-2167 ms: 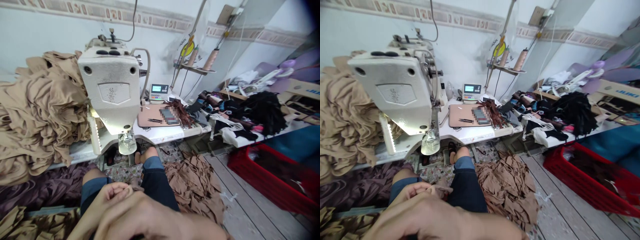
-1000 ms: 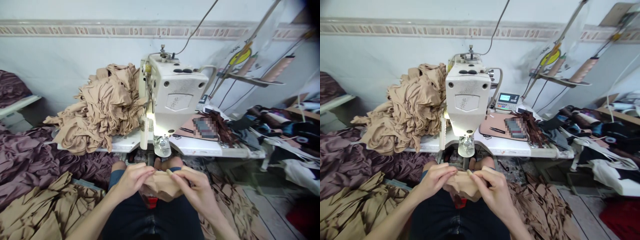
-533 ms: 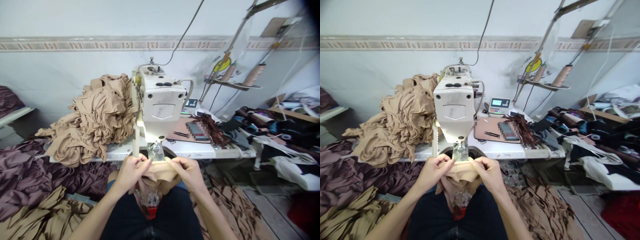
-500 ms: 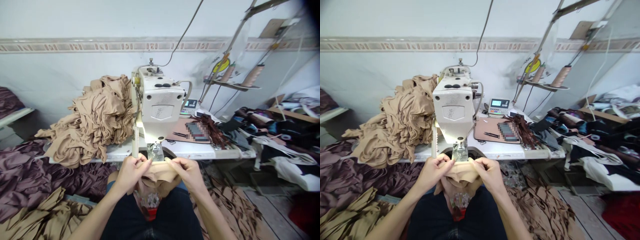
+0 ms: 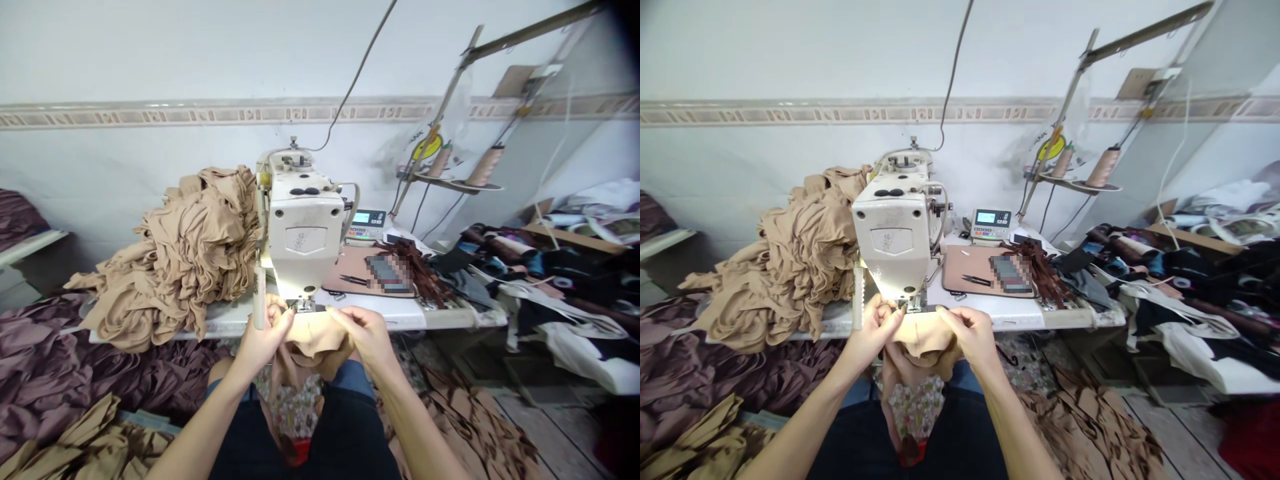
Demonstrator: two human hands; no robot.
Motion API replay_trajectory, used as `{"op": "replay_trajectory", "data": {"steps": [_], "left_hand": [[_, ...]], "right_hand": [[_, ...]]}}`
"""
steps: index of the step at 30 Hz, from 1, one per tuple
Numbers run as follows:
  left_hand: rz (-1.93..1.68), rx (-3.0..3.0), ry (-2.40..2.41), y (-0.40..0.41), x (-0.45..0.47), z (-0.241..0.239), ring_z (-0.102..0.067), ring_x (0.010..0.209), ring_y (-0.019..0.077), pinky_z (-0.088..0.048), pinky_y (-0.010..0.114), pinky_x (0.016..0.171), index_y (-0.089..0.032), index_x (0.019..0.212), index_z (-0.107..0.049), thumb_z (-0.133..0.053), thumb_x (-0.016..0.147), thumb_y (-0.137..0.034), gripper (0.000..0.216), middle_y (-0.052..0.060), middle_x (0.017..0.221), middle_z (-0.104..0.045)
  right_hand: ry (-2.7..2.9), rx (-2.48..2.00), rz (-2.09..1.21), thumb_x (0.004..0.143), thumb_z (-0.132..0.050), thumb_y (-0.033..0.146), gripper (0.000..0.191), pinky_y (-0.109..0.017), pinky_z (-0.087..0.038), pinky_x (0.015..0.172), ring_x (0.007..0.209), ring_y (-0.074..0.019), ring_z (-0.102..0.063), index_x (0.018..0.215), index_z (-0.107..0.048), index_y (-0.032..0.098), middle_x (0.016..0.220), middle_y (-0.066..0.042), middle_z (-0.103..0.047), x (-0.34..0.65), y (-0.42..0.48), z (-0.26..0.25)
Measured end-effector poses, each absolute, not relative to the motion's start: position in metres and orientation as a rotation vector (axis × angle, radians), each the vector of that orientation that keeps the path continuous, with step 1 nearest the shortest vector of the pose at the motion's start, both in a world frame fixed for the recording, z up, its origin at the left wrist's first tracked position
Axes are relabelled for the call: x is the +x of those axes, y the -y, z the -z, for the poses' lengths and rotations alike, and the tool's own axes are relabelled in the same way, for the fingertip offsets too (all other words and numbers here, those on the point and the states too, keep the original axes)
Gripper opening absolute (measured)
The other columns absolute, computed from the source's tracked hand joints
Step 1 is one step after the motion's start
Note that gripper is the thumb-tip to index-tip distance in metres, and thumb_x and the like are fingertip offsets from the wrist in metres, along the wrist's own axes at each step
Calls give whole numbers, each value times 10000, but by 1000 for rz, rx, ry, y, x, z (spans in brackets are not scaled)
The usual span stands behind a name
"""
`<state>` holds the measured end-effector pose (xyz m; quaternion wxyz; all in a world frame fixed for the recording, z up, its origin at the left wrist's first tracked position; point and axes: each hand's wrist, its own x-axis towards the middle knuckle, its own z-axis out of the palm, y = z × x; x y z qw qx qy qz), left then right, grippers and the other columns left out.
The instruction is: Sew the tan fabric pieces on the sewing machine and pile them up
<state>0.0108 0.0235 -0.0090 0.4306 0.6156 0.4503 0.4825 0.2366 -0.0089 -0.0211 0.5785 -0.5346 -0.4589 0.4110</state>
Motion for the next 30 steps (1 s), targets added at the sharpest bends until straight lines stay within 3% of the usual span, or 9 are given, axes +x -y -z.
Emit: {"op": "replay_trajectory", "data": {"steps": [7, 11, 15, 17, 20, 26, 28, 30], "left_hand": [[-1245, 1399, -1024, -28, 19, 13, -360, 518, 95, -307, 210, 545, -212, 968, -570, -791, 912, -532, 393, -118, 614, -373], [-1265, 1391, -1103, -23, 6, 34, -457, 551, 120, -385, 220, 584, -209, 1007, -610, -740, 951, -568, 386, -93, 627, -461], [-1169, 1543, -1260, -13, -31, 61, -578, 642, 170, -459, 250, 637, -194, 909, -683, -710, 952, -611, 420, -32, 664, -589], [-1126, 1590, -1316, -11, -53, 69, -570, 618, 169, -450, 246, 609, -192, 844, -698, -747, 908, -637, 451, -32, 633, -585], [-1146, 1549, -1342, -15, -77, 68, -505, 548, 145, -403, 226, 542, -190, 791, -700, -806, 832, -672, 495, -53, 573, -520], [-1121, 1379, -1249, -14, -76, 54, -558, 620, 152, -457, 225, 597, -160, 846, -748, -857, 772, -706, 562, -9, 664, -613], [-1066, 1334, -1218, -5, -69, 57, -588, 649, 166, -477, 236, 621, -161, 841, -743, -821, 804, -731, 576, 14, 703, -656], [-1005, 1318, -1194, 7, -64, 62, -602, 667, 175, -486, 244, 638, -165, 851, -747, -787, 847, -727, 564, 26, 737, -680]], "right_hand": [[1088, -1255, -951, 775, -868, 649, 516, -290, -402, 569, 587, -172, -517, 666, -750, 158, 589, -6, -617, 240, 4, 34], [1095, -1266, -938, 821, -833, 672, 519, -296, -447, 581, 599, -189, -564, 728, -780, 164, 621, -17, -658, 241, 13, 56], [1056, -1306, -781, 823, -822, 701, 532, -339, -556, 704, 779, -270, -699, 837, -828, 169, 843, -105, -796, 235, 38, 89], [1045, -1316, -757, 878, -780, 690, 527, -331, -561, 685, 747, -263, -707, 825, -821, 167, 805, -109, -792, 225, 53, 104], [1120, -1268, -926, 952, -728, 651, 508, -315, -559, 638, 677, -245, -715, 848, -829, 165, 750, -99, -792, 200, 69, 115], [1269, -1110, -1191, 903, -835, 578, 473, -336, -609, 783, 941, -295, -762, 1151, -836, 176, 1066, -106, -841, 150, 62, 92], [1225, -1102, -1192, 902, -833, 587, 503, -335, -600, 782, 859, -260, -738, 1181, -807, 168, 1000, -84, -827, 142, 62, 85], [1186, -1123, -1137, 950, -767, 605, 465, -308, -562, 717, 749, -214, -675, 1063, -788, 154, 855, -52, -769, 139, 66, 82]]}}
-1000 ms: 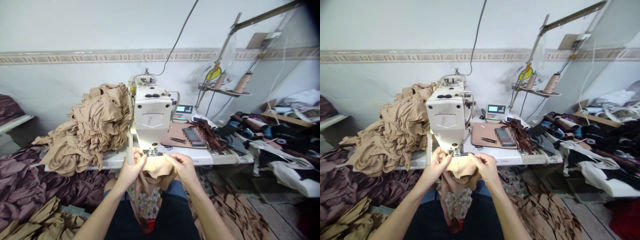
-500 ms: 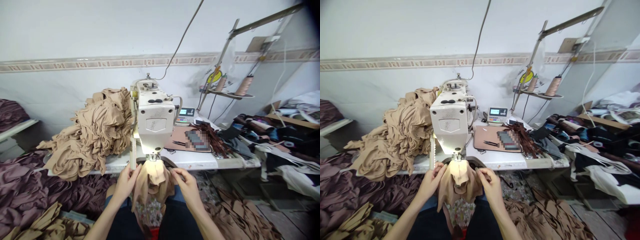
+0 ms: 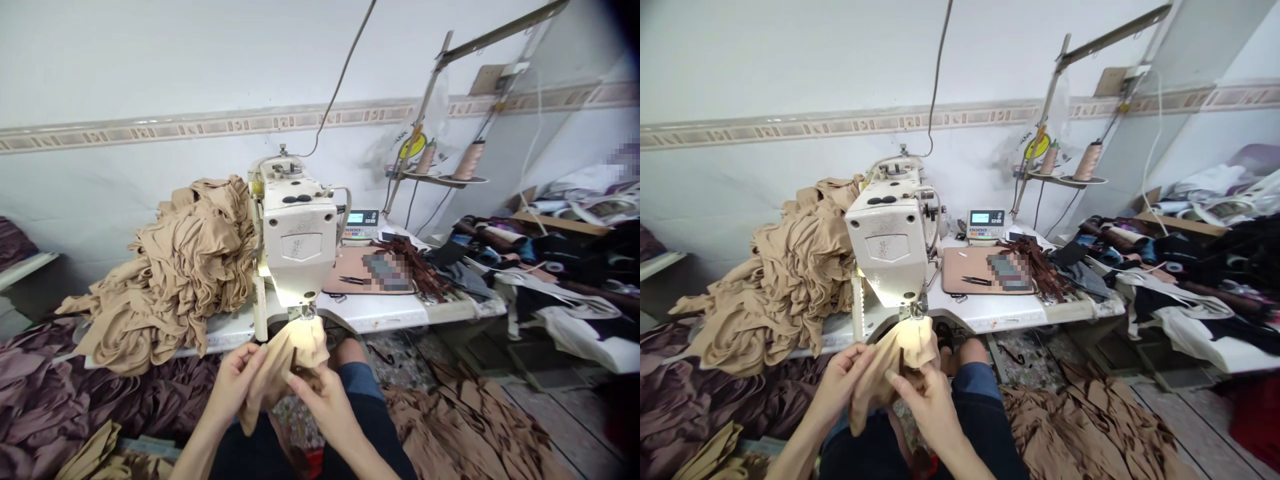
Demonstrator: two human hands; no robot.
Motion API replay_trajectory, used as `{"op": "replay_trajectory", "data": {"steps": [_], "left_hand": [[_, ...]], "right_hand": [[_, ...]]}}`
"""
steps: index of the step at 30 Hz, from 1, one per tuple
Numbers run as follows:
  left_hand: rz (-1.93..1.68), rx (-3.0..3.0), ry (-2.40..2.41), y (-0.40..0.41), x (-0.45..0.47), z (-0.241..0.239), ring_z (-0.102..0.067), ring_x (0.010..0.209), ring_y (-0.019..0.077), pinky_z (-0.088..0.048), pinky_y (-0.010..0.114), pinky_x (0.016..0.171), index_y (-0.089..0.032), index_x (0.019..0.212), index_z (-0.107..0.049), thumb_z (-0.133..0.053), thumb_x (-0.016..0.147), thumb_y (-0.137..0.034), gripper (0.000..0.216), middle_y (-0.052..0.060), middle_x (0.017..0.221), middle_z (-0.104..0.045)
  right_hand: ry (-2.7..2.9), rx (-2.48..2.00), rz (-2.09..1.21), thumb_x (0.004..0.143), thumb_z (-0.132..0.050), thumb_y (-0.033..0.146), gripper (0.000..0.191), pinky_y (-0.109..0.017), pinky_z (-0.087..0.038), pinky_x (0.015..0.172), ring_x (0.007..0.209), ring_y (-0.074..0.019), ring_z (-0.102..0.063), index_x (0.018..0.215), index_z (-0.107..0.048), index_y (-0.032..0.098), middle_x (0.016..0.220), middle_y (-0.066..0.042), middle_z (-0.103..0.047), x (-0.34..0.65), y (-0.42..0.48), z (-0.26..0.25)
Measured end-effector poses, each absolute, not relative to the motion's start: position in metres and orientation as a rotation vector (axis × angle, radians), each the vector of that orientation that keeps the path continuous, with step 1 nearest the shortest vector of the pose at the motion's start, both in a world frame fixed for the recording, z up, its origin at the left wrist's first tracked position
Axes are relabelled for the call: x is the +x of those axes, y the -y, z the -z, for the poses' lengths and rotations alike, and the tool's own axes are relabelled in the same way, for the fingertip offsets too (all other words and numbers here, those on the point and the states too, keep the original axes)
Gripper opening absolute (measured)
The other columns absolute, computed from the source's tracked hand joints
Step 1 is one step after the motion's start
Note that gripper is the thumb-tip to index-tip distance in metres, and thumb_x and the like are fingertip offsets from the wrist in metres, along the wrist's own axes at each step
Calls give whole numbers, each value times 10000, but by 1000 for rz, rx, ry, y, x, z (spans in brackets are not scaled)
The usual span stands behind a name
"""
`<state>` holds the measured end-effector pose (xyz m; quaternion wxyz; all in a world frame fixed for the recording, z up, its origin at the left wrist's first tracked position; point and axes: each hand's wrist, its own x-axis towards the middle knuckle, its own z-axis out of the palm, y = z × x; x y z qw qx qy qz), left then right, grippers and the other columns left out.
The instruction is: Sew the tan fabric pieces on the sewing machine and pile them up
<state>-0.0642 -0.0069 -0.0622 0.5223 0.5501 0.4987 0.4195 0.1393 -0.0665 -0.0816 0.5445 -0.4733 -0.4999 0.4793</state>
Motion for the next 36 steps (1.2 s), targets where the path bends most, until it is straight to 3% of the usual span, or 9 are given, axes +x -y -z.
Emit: {"op": "replay_trajectory", "data": {"steps": [4, 8, 14, 17, 20, 24, 27, 30, 36], "left_hand": [[-899, 1422, -1076, 25, -64, 72, -562, 662, 160, -462, 246, 646, -163, 786, -742, -749, 918, -671, 525, 13, 703, -623], [-842, 1554, -958, 30, -69, 67, -582, 736, 169, -454, 253, 674, -151, 740, -742, -802, 918, -546, 438, 35, 777, -607], [-654, 1598, -882, 46, -44, 54, -617, 812, 168, -452, 235, 674, -178, 977, -777, -796, 903, -337, 176, 61, 990, -706], [-272, 1602, -692, 59, -30, 58, -509, 640, 117, -374, 210, 565, -167, 890, -763, -846, 842, -352, 208, -13, 761, -645], [-214, 1573, -647, 67, -29, 64, -403, 584, 98, -310, 217, 544, -163, 805, -714, -830, 876, -442, 310, -53, 649, -530], [-414, 1500, -798, 66, -37, 67, -390, 603, 114, -297, 232, 564, -159, 862, -718, -710, 995, -531, 396, -46, 660, -479], [-629, 1413, -888, 61, -40, 66, -385, 597, 111, -315, 221, 566, -157, 1087, -767, -757, 965, -544, 406, -62, 680, -436], [-716, 1420, -874, 55, -40, 62, -475, 619, 127, -386, 226, 582, -168, 1300, -786, -766, 959, -529, 497, -21, 732, -537], [-785, 1838, -987, 49, -38, 41, -694, 838, 236, -504, 298, 747, -204, 1116, -890, -634, 1061, -402, 329, 94, 879, -763]], "right_hand": [[1263, -1203, -1026, 1037, -617, 596, 529, -262, -380, 561, 603, -138, -481, 699, -591, 190, 641, 28, -506, 153, 87, 71], [1526, -1233, -1227, 1041, -590, 472, 502, -267, -309, 548, 562, -117, -413, 627, -465, 216, 594, 54, -420, 175, 104, 48], [1982, -1246, -1479, 934, -726, 266, 401, -250, -254, 537, 530, -80, -356, 585, -551, 173, 530, 81, -445, 189, 104, 23], [2099, -1259, -1445, 848, -809, 209, 291, -253, -220, 527, 543, -77, -322, 604, -661, 155, 537, 91, -415, 199, 100, 20], [2065, -1303, -1415, 867, -796, 216, 135, -250, -253, 534, 555, -100, -386, 738, -802, 178, 563, 74, -506, 214, 98, 20], [1803, -1309, -1382, 974, -729, 432, 328, -266, -329, 558, 584, -145, -481, 779, -833, 190, 626, 18, -632, 227, 96, 32], [1529, -1337, -1329, 941, -733, 557, 430, -270, -356, 545, 587, -157, -500, 760, -801, 172, 642, -5, -641, 226, 92, 47], [1363, -1334, -1305, 905, -741, 628, 489, -267, -377, 529, 573, -154, -502, 747, -759, 165, 635, -3, -623, 223, 89, 54], [1581, -1390, -916, 999, -694, 487, 381, -308, -442, 614, 652, -201, -611, 776, -793, 194, 702, -36, -706, 223, 94, 28]]}}
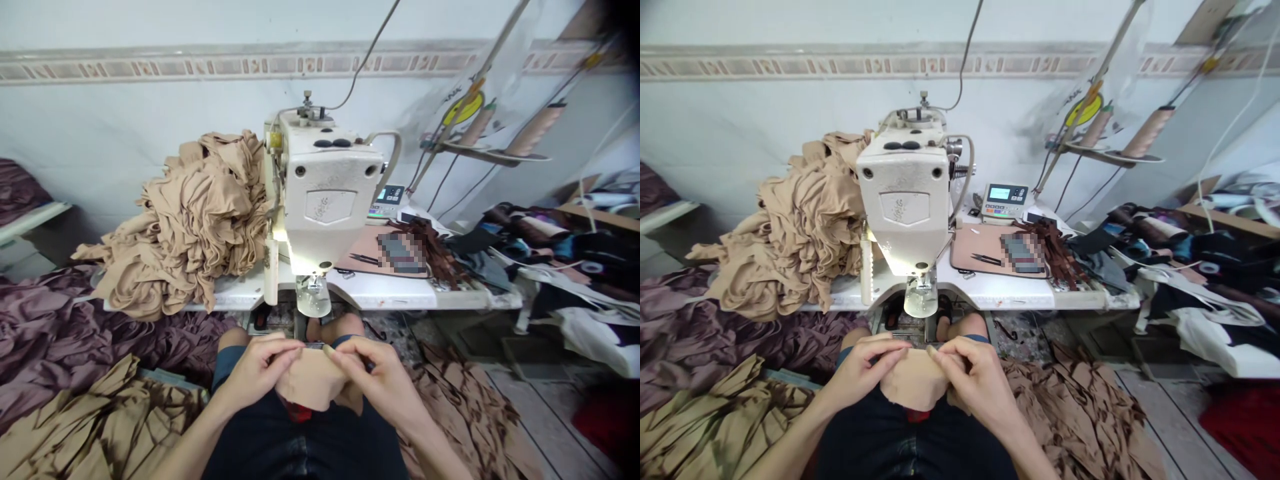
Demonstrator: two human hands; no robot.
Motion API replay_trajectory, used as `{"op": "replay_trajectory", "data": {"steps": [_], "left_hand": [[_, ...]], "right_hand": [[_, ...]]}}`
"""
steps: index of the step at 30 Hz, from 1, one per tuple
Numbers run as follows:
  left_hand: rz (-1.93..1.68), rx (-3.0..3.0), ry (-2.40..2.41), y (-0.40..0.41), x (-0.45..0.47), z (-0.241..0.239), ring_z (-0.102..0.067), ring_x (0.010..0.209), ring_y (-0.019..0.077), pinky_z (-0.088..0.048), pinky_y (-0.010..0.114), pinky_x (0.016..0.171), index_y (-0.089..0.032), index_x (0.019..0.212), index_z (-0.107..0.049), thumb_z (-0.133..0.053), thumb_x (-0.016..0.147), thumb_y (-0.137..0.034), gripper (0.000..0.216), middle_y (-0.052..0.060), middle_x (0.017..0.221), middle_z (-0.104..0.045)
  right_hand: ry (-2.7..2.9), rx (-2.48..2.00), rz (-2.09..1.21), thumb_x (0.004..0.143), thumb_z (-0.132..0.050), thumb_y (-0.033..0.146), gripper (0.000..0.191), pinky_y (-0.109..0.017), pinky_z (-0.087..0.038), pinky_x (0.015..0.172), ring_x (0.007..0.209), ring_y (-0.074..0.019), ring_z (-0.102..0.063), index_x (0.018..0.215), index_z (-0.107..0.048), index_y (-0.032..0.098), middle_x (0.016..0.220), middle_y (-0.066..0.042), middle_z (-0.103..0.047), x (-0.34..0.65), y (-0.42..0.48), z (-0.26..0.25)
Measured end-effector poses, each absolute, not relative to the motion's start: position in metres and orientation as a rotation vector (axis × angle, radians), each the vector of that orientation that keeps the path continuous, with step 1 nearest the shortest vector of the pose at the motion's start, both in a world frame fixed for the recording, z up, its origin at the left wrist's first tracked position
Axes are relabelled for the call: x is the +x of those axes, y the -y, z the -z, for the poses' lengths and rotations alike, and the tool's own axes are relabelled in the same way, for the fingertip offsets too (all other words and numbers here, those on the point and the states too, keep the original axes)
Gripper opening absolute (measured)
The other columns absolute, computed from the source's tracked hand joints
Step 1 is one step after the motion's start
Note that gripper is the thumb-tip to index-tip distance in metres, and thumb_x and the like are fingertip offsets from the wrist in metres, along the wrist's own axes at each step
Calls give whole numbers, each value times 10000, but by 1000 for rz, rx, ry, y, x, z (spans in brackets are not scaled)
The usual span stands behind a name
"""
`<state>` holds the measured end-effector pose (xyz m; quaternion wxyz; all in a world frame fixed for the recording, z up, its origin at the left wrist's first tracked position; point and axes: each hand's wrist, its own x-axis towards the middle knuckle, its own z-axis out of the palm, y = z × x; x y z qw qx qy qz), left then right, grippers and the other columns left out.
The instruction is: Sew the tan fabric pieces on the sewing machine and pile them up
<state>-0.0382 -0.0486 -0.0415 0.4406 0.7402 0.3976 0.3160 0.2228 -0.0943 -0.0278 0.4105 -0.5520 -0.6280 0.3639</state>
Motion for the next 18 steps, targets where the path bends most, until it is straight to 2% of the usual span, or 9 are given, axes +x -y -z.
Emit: {"op": "replay_trajectory", "data": {"steps": [5, 9, 12, 15, 18], "left_hand": [[-885, 1923, -973, 42, -33, 31, -652, 784, 212, -479, 281, 726, -193, 982, -863, -561, 1096, -383, 375, 72, 821, -704], [-973, 1726, -969, 28, -23, 25, -655, 817, 219, -501, 287, 773, -178, 947, -832, -604, 1062, -431, 360, 69, 856, -735], [-972, 1598, -974, 16, -15, 20, -625, 738, 201, -476, 278, 695, -161, 853, -789, -658, 1005, -483, 380, 57, 796, -724], [-970, 1552, -1060, 8, -9, 15, -542, 618, 165, -397, 261, 589, -169, 739, -711, -721, 940, -518, 403, 20, 661, -636], [-1011, 1503, -1127, 2, -6, 11, -458, 546, 132, -324, 238, 532, -191, 754, -644, -778, 883, -500, 360, -42, 588, -510]], "right_hand": [[1623, -1343, -644, 1012, -670, 446, 367, -330, -445, 594, 609, -208, -604, 764, -807, 214, 669, -47, -700, 219, 90, 2], [1505, -1375, -673, 967, -700, 495, 384, -327, -450, 590, 605, -202, -571, 743, -798, 199, 653, -43, -682, 220, 70, -2], [1410, -1401, -752, 907, -739, 516, 374, -315, -478, 610, 647, -213, -612, 760, -810, 180, 684, -46, -715, 225, 54, 1], [1376, -1416, -786, 873, -761, 549, 405, -313, -482, 604, 652, -220, -628, 746, -806, 167, 684, -51, -729, 229, 42, 5], [1349, -1415, -785, 855, -774, 601, 460, -309, -461, 578, 619, -207, -602, 729, -799, 159, 652, -45, -709, 231, 35, 7]]}}
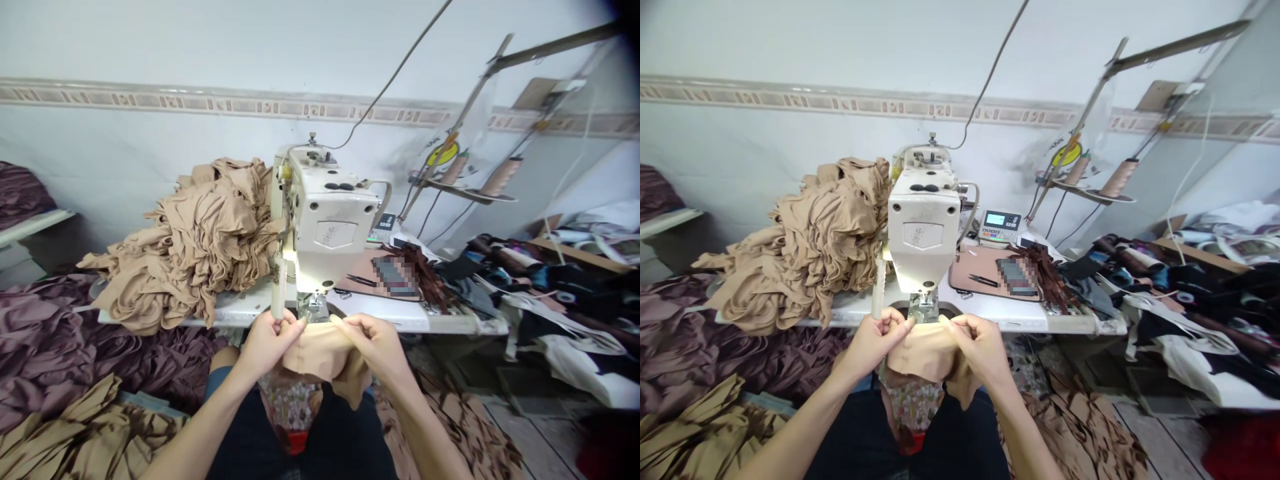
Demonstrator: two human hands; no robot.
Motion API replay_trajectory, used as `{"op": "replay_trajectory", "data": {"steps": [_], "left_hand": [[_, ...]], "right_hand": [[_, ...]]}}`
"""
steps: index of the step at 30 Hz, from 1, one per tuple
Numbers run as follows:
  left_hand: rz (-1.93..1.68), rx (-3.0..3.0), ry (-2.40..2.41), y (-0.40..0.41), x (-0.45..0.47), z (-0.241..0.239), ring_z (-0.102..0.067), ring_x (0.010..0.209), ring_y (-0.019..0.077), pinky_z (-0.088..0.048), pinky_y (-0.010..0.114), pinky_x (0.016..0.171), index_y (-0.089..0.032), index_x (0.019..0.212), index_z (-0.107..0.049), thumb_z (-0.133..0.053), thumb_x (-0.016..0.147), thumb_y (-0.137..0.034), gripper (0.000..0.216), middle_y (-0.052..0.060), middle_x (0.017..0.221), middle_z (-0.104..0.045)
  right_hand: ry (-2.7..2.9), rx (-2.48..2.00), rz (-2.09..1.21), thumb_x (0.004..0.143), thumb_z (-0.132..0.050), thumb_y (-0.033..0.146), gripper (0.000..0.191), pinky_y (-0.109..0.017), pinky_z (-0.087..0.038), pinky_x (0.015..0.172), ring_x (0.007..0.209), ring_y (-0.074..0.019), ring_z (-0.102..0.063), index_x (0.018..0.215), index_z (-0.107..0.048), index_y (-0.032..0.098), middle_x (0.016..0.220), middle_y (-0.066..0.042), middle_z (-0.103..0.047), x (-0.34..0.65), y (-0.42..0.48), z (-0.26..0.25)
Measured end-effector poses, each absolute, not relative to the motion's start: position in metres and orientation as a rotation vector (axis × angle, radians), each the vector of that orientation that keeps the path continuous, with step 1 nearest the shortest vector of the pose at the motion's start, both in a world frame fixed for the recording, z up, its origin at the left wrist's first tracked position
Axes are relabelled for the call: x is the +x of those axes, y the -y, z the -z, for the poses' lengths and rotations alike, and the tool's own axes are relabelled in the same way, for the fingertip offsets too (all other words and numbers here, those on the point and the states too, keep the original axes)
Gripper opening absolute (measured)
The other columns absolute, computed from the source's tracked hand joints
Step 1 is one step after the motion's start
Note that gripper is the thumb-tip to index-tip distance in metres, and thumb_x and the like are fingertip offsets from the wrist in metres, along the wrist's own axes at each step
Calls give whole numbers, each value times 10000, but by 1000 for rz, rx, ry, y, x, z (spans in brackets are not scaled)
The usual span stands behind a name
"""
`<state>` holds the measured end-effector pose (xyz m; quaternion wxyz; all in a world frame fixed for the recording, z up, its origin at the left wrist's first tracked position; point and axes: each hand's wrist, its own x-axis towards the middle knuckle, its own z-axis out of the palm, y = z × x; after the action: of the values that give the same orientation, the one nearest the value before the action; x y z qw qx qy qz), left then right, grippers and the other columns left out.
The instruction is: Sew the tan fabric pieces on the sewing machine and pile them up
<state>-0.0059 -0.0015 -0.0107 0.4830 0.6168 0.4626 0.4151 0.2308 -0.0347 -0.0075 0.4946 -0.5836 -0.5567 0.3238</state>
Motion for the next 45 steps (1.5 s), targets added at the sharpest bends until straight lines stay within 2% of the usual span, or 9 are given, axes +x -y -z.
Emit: {"op": "replay_trajectory", "data": {"steps": [8, 18, 21, 25, 32, 35, 37, 40, 45], "left_hand": [[-1207, 1469, -1089, -20, 8, 14, -439, 553, 121, -333, 232, 560, -213, 910, -603, -757, 907, -436, 271, -83, 622, -433], [-1176, 1389, -952, -35, 15, 29, -396, 536, 100, -297, 211, 551, -213, 1022, -566, -766, 939, -522, 378, -114, 627, -386], [-1171, 1450, -1053, -30, 5, 32, -502, 575, 132, -367, 229, 578, -211, 1012, -608, -726, 969, -524, 337, -76, 641, -519], [-1131, 1797, -1223, -27, -28, 22, -684, 804, 219, -492, 287, 732, -190, 940, -724, -675, 1004, -415, 238, 42, 855, -738], [-1402, 2194, -1692, -44, -107, -29, -748, 848, 246, -540, 313, 800, -177, 1064, -803, -624, 1026, -341, 246, 103, 990, -823], [-1454, 2269, -2023, -62, -124, -47, -736, 839, 259, -509, 321, 795, -158, 1089, -800, -587, 1049, -377, 308, 115, 938, -808], [-1346, 2256, -2217, -74, -124, -56, -734, 859, 290, -496, 333, 793, -152, 1071, -799, -573, 1056, -464, 386, 130, 908, -794], [-1037, 2145, -2455, -89, -114, -66, -742, 934, 374, -500, 387, 804, -142, 1033, -795, -554, 1045, -555, 478, 182, 933, -795], [-876, 2140, -2543, -105, -97, -76, -740, 1009, 389, -495, 410, 811, -159, 1072, -772, -550, 1023, -319, 278, 190, 1093, -800]], "right_hand": [[1229, -1334, -828, 856, -815, 638, 497, -317, -480, 646, 684, -223, -629, 787, -811, 145, 721, -57, -738, 235, 16, 21], [1178, -1360, -743, 831, -797, 669, 519, -318, -475, 639, 681, -222, -602, 770, -803, 154, 696, -47, -703, 235, 17, 27], [1137, -1410, -726, 822, -754, 767, 612, -301, -422, 573, 604, -186, -517, 657, -705, 179, 608, -12, -585, 229, 34, 41], [1230, -1469, -993, 842, -606, 913, 768, -300, -318, 487, 492, -157, -412, 515, -468, 232, 497, 16, -408, 231, 69, 85], [981, -1546, -1187, 795, -677, 912, 746, -302, -303, 426, 440, -168, -409, 525, -537, 231, 455, 5, -432, 263, 102, 128], [820, -1519, -1132, 725, -783, 866, 685, -301, -423, 489, 567, -221, -554, 641, -699, 191, 562, -41, -586, 260, 98, 120], [785, -1499, -1123, 698, -810, 852, 684, -313, -499, 568, 680, -259, -625, 705, -756, 170, 675, -77, -685, 251, 95, 116], [882, -1470, -1112, 718, -803, 839, 685, -295, -497, 582, 674, -230, -598, 677, -748, 157, 694, -68, -685, 240, 97, 111], [1131, -1465, -1125, 745, -865, 687, 560, -260, -462, 528, 588, -187, -570, 607, -712, 166, 615, -31, -639, 260, 111, 81]]}}
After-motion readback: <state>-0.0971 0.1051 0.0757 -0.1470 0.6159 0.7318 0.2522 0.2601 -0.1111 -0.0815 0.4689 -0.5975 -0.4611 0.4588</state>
